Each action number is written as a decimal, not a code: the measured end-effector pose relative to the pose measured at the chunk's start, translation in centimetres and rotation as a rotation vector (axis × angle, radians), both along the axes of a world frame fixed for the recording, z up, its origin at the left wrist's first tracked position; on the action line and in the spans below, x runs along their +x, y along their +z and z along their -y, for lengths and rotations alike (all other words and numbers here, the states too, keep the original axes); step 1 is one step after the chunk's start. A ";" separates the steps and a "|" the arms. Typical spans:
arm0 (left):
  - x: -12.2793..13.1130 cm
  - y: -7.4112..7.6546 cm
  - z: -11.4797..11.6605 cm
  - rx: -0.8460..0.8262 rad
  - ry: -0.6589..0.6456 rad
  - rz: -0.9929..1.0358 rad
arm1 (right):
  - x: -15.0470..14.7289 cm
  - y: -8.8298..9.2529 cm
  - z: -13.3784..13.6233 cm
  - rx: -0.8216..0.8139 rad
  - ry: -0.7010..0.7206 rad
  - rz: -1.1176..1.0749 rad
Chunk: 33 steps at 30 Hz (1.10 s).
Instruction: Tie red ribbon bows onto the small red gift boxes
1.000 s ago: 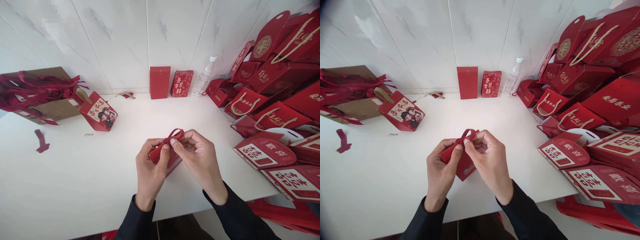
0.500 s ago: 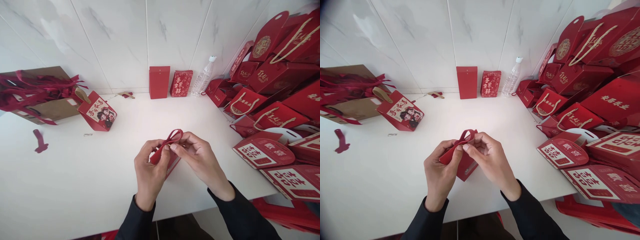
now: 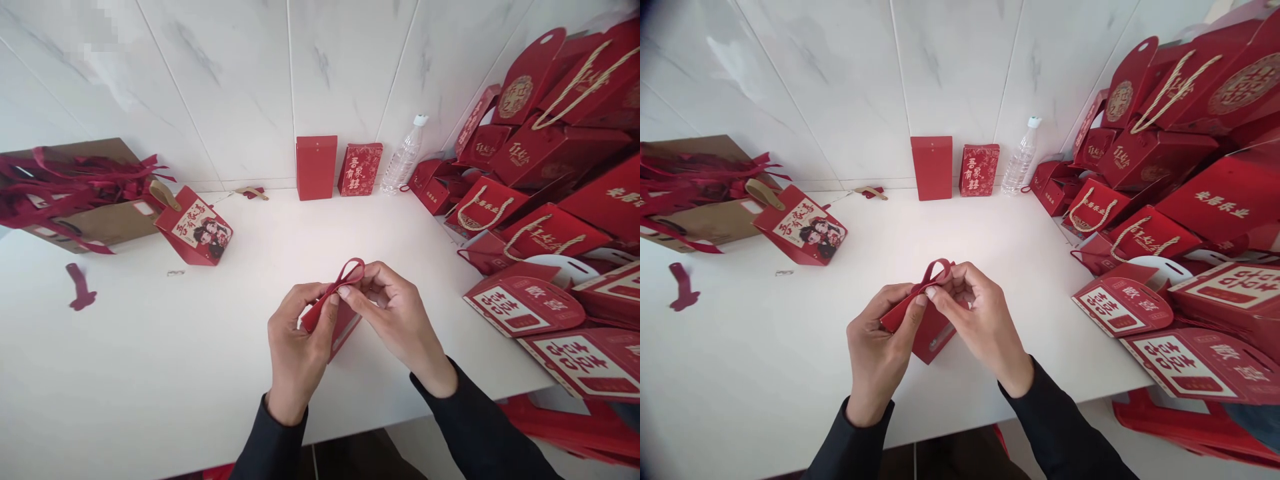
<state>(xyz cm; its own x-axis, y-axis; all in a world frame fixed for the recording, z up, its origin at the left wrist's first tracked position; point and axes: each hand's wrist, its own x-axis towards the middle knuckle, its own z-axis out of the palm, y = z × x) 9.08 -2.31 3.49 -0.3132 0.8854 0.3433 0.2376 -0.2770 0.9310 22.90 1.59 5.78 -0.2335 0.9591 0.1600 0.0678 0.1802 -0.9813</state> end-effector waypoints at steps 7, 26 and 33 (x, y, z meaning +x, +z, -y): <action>0.2 -0.1 0.1 0.038 -0.007 -0.027 | -0.3 -0.1 0.3 0.050 -0.032 0.019; 0.3 -0.4 0.0 0.014 -0.032 0.038 | 0.2 -0.1 -0.1 0.054 0.040 0.030; 0.6 -0.1 0.1 -0.015 -0.040 -0.013 | 0.8 1.1 -0.2 0.100 -0.022 0.023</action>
